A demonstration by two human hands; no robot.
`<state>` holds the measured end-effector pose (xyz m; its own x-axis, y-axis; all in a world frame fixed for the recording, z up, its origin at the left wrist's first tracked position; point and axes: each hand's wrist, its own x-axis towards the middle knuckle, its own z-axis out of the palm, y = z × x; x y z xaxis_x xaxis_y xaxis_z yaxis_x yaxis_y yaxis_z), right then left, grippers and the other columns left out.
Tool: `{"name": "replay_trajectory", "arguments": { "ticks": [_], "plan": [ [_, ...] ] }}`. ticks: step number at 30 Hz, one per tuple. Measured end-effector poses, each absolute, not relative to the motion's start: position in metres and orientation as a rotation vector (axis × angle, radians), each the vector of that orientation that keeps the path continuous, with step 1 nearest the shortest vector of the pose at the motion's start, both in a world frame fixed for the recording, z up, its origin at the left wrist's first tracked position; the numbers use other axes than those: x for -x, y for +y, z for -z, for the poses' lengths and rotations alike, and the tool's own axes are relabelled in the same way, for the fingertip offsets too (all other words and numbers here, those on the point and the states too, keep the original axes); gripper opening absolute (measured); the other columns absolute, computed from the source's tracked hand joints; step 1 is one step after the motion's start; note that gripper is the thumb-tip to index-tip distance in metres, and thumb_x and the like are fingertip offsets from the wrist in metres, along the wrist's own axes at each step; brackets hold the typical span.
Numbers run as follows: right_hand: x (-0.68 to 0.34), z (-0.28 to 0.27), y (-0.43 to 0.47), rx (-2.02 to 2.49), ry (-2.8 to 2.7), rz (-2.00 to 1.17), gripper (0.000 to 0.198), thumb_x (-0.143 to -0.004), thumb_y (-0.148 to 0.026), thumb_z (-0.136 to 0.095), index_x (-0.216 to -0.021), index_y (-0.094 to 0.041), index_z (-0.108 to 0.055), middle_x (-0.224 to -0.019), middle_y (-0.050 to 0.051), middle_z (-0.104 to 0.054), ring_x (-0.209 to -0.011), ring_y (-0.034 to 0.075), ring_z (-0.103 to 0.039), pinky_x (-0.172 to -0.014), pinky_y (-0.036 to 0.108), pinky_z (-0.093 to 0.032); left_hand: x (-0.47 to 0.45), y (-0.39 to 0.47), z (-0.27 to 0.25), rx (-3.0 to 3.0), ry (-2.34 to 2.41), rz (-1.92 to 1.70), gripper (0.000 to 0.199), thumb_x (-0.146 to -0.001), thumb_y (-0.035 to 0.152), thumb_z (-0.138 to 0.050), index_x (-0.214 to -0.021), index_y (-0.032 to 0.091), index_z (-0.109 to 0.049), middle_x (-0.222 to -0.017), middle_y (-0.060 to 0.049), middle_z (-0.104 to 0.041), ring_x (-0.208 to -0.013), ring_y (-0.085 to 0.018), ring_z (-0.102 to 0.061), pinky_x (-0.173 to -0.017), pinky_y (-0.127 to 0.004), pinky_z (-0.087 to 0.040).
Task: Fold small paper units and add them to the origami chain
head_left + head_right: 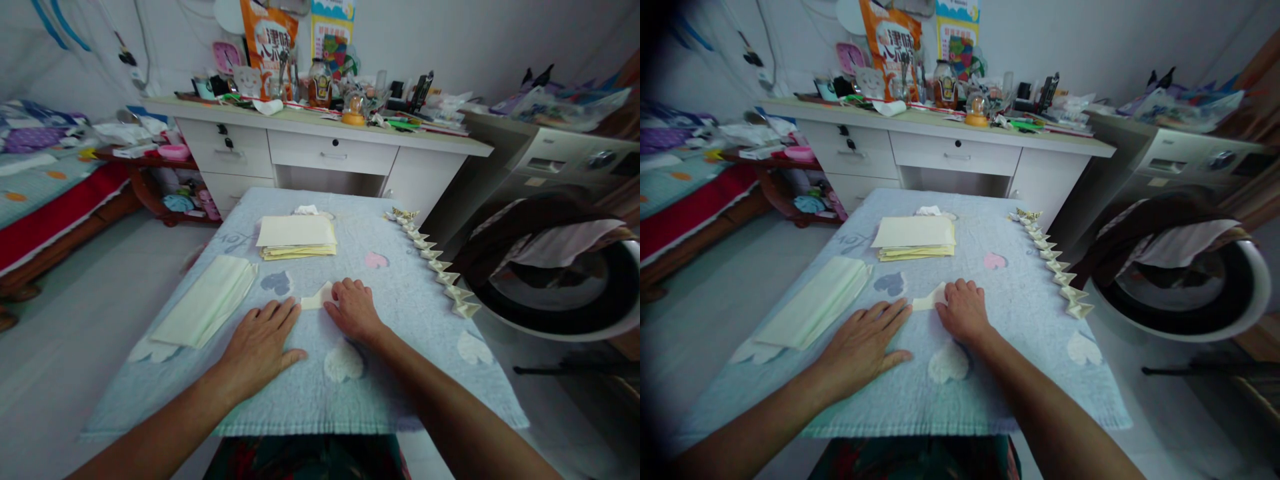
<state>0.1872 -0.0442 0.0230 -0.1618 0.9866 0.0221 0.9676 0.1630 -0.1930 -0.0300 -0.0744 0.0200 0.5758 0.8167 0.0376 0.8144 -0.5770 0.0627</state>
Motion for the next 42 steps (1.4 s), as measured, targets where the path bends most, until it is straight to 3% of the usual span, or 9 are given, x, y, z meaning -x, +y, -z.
{"name": "replay_trajectory", "arguments": {
  "ticks": [4,7,13,19,25,36,42],
  "plan": [
    [-0.181,-0.025,-0.043,1.979,-2.249,-0.197,0.035,-0.088,-0.053,-0.048,-0.095,-0.020,-0.059,-0.102,0.010,-0.059,-0.095,0.027,-0.048,-0.079,0.039,-0.033,0.019,-0.077,-0.022,-2.774,1.514,-0.188,0.068,-0.081,0.051,-0.058,-0.137,0.015,-0.041,-0.142,-0.016,-0.045,-0.127,-0.034,-0.038,-0.102,-0.048,-0.029],
    [-0.176,-0.024,-0.044,2.023,-2.197,-0.160,0.042,-0.086,-0.057,-0.047,-0.096,-0.019,-0.059,-0.103,0.012,-0.058,-0.099,0.029,-0.047,-0.081,0.040,-0.032,0.005,-0.077,-0.022,-2.819,1.432,-0.287,0.065,-0.083,0.046,-0.058,-0.139,0.017,-0.038,-0.144,-0.013,-0.043,-0.131,-0.032,-0.035,-0.105,-0.046,-0.028],
    [-0.171,-0.020,-0.047,2.065,-2.131,-0.113,0.044,-0.084,-0.059,-0.049,-0.098,-0.018,-0.059,-0.102,0.012,-0.056,-0.100,0.029,-0.046,-0.083,0.040,-0.032,-0.009,-0.076,-0.012,-2.822,1.363,-0.284,0.058,-0.084,0.045,-0.057,-0.132,0.014,-0.046,-0.133,-0.014,-0.054,-0.121,-0.030,-0.047,-0.098,-0.045,-0.039],
    [-0.185,-0.020,-0.048,2.079,-2.063,-0.152,0.038,-0.080,-0.053,-0.060,-0.100,-0.022,-0.055,-0.101,0.009,-0.055,-0.097,0.027,-0.047,-0.080,0.037,-0.033,-0.010,-0.080,-0.011,-2.836,1.404,-0.203,0.052,-0.086,0.039,-0.055,-0.129,0.010,-0.051,-0.135,-0.018,-0.052,-0.122,-0.032,-0.047,-0.096,-0.046,-0.040],
    [-0.215,-0.016,-0.049,2.155,-1.898,-0.137,0.052,-0.072,-0.054,-0.068,-0.110,-0.022,-0.052,-0.108,0.010,-0.052,-0.100,0.029,-0.047,-0.081,0.039,-0.034,-0.012,-0.079,-0.017,-2.818,1.388,-0.163,0.052,-0.085,0.038,-0.057,-0.128,0.009,-0.052,-0.133,-0.018,-0.053,-0.119,-0.033,-0.049,-0.093,-0.046,-0.042],
    [-0.261,-0.002,-0.051,2.123,-1.806,-0.180,0.061,-0.071,-0.045,-0.068,-0.125,-0.026,-0.047,-0.124,0.010,-0.048,-0.113,0.031,-0.043,-0.094,0.046,-0.030,-0.010,-0.077,-0.018,-2.765,1.354,-0.157,0.051,-0.083,0.037,-0.058,-0.126,0.013,-0.051,-0.133,-0.017,-0.052,-0.120,-0.033,-0.047,-0.094,-0.046,-0.041],
    [-0.264,0.000,-0.048,1.888,-1.756,-0.150,0.041,-0.073,-0.032,-0.061,-0.113,-0.023,-0.054,-0.117,0.009,-0.051,-0.111,0.028,-0.043,-0.096,0.044,-0.030,-0.014,-0.062,-0.037,-2.728,1.313,-0.083,0.033,-0.080,0.039,-0.062,-0.104,0.016,-0.060,-0.106,-0.011,-0.062,-0.102,-0.029,-0.054,-0.086,-0.043,-0.043]
  ]
}}
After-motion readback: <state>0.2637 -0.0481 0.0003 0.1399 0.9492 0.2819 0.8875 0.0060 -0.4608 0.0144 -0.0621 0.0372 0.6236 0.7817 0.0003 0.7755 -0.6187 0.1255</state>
